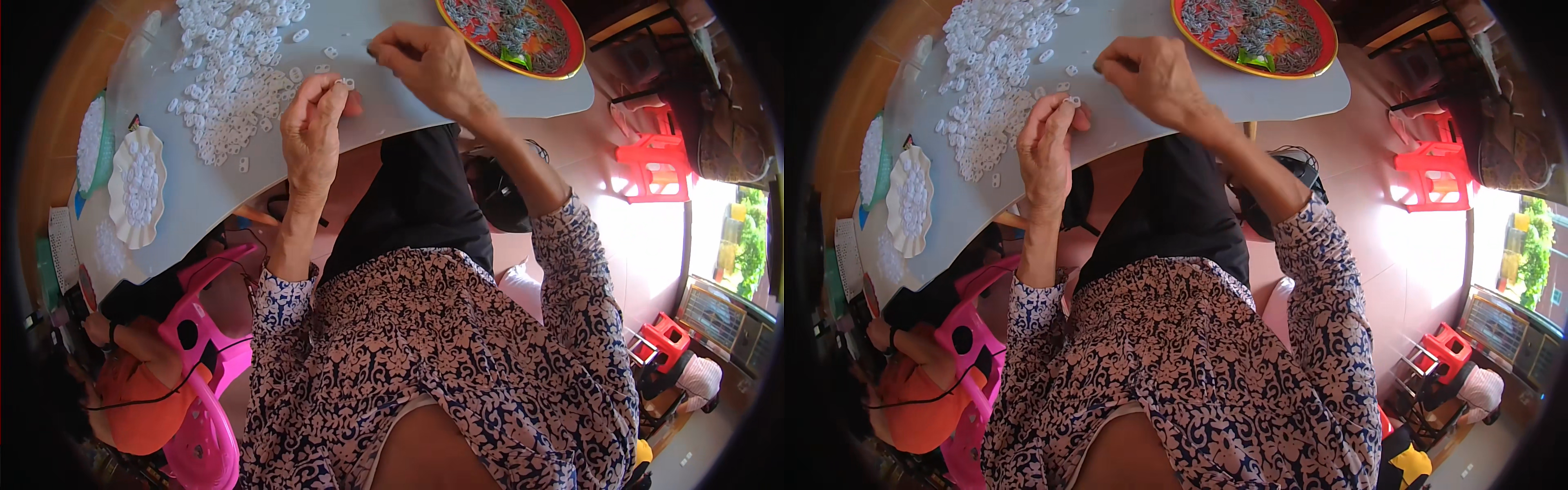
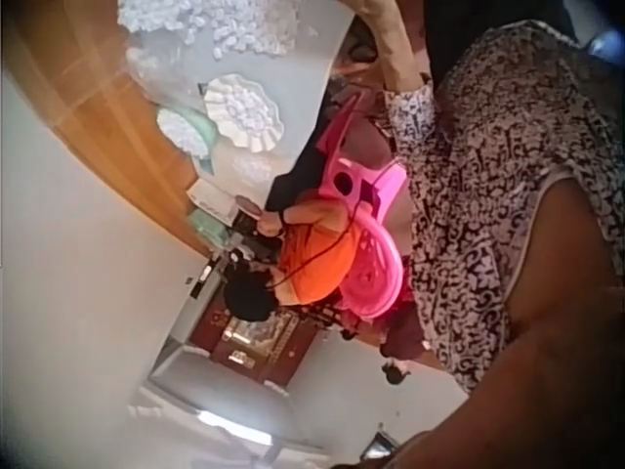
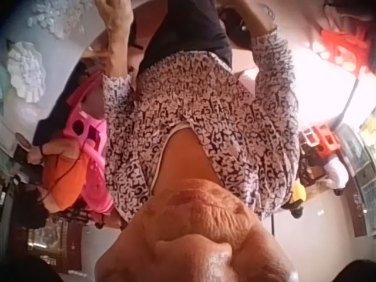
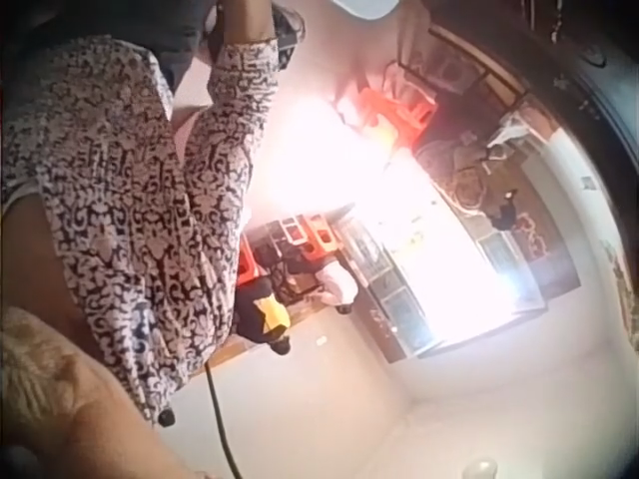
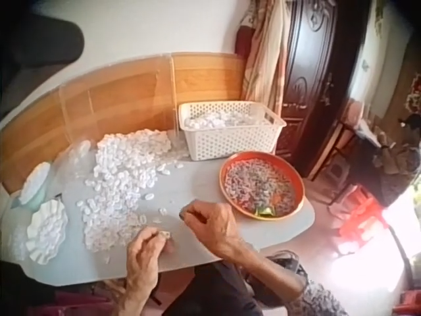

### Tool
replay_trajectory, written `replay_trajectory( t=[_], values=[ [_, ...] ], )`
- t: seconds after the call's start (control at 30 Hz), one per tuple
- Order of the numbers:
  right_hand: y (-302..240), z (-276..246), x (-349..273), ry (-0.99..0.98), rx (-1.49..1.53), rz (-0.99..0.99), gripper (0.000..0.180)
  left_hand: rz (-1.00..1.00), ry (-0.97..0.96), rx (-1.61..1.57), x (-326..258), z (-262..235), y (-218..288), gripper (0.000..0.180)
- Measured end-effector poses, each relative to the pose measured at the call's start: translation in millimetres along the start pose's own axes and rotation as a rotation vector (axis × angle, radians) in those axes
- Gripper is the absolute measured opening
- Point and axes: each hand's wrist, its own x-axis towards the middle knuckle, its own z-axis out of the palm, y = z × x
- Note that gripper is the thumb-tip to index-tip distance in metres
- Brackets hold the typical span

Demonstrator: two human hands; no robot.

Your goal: Assembling small plastic and metal components by hand at a workbench.

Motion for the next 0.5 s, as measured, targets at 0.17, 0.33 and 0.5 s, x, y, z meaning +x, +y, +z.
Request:
replay_trajectory(
  t=[0.17,0.33,0.5],
  values=[
    [22.1,-20.4,43.5,-0.041,-0.272,-0.402,0.013,0.022,-0.034,-0.025,2.3,-1.2,-4.3,0.016],
    [15.4,-21.8,57.6,-0.317,-0.281,-0.454,0.013,0.046,-0.042,0.058,-0.7,3.4,4.4,0.015],
    [21.4,-14.5,69.0,-0.384,-0.571,-0.55,0.012,0.011,-0.061,0.091,-2.3,5.4,10.1,0.013]
  ],
)
